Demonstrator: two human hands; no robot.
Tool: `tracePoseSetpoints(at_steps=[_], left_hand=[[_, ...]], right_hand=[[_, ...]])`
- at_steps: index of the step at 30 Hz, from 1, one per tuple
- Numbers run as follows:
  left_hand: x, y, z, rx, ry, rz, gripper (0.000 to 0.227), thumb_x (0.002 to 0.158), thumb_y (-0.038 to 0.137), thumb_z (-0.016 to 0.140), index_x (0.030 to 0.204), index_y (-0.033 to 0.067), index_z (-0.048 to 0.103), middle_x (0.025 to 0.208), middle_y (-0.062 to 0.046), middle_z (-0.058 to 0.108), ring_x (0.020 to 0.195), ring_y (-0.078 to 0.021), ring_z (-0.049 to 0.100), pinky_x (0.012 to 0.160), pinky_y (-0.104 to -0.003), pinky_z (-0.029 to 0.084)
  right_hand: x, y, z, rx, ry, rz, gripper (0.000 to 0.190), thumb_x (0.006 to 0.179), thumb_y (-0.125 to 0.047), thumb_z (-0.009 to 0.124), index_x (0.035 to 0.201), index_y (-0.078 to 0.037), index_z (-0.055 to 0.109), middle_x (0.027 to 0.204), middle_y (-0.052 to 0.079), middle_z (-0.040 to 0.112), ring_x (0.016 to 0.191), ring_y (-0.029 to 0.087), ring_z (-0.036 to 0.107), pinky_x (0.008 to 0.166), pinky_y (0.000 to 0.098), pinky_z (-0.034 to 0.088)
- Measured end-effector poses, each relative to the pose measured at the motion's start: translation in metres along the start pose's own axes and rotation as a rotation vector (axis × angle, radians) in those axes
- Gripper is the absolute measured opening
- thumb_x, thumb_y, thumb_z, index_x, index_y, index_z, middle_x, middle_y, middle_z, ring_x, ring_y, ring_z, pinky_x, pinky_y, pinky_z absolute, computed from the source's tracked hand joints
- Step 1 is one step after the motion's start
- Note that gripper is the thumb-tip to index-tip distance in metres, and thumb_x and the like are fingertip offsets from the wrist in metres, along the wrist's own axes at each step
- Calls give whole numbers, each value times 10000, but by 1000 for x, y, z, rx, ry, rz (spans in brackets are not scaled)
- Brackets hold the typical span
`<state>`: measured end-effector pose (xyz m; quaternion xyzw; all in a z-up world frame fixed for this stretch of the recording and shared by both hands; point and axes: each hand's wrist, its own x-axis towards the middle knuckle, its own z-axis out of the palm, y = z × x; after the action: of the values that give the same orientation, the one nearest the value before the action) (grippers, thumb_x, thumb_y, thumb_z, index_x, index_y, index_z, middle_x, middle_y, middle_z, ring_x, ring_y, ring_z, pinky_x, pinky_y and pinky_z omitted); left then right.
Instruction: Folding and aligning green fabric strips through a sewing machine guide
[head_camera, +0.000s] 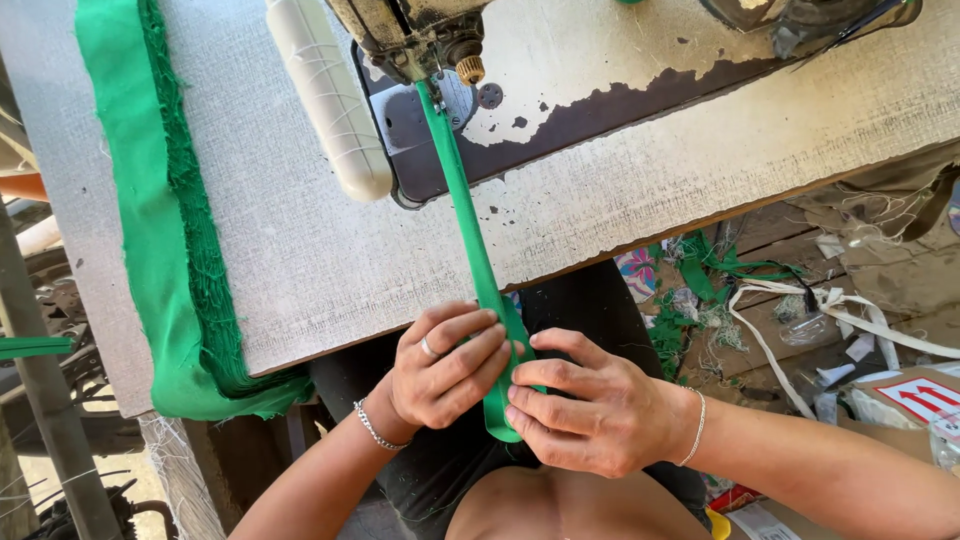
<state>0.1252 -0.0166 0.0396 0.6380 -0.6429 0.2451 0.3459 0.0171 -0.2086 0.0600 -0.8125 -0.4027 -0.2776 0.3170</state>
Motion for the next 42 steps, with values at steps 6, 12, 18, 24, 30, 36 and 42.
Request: tracePoseSetpoints(at_steps=[6, 12, 18, 24, 30, 36, 42], left_hand=[[-1, -4, -5, -76, -31, 18, 277, 1036, 29, 422, 865, 18, 640, 896, -102, 635, 808, -282, 661, 751, -386, 581], [8, -1, -16, -130, -91, 10, 227, 1044, -7, 463, 1046, -100, 669, 1077, -213, 682, 973, -345, 714, 834, -407, 658], [0, 1, -13, -35, -114, 12, 234, 1038, 8, 465, 845, 73, 581, 1004, -122, 664, 904, -291, 703, 744, -368, 514], [-18, 6, 1, -120, -201, -120, 285, 1085, 37, 362, 987, -19, 623, 1053, -168, 624, 987, -330, 655, 844, -444, 531], [-18, 2, -5, -85, -332, -238, 232, 1006, 68, 484, 1109, -51, 654, 1215, -198, 638, 1144, -357, 679, 1098, -553, 436], [-22, -42, 9, 42, -526, -622, 499, 1068, 246, 534, 1503, 5, 499, 1631, -116, 392, 1544, -388, 280, 1232, -637, 190], [-5, -80, 16, 37, -362, -665, 444, 1102, 87, 411, 1510, -87, 427, 1624, -222, 377, 1525, -409, 368, 1194, -606, 305]], right_hand=[[1, 2, -3, -5, -63, -4, 142, 1020, -74, 543, 978, -27, 670, 1050, 146, 637, 960, 298, 667, 914, 532, 582], [6, 4, -8, -17, -33, 7, 96, 995, -55, 608, 927, -38, 674, 1014, 128, 652, 957, 288, 698, 914, 503, 607], [-2, 1, -2, 6, -67, 20, 138, 1007, -61, 585, 945, -25, 704, 1047, 155, 680, 981, 303, 702, 925, 526, 600], [-15, 2, 12, -23, -84, 37, 144, 1006, -64, 594, 938, -29, 716, 997, 143, 694, 954, 276, 687, 920, 522, 582], [-49, 1, 40, 37, -65, 141, 82, 992, -58, 667, 963, -15, 730, 1037, 131, 710, 1016, 309, 709, 931, 492, 569], [-28, 1, 29, -20, -168, 55, 153, 1019, -40, 585, 902, -25, 683, 966, 115, 689, 999, 303, 707, 870, 473, 564], [7, -3, 7, 42, -39, 58, 108, 995, -33, 644, 900, -4, 686, 970, 135, 660, 933, 306, 676, 826, 462, 599]])
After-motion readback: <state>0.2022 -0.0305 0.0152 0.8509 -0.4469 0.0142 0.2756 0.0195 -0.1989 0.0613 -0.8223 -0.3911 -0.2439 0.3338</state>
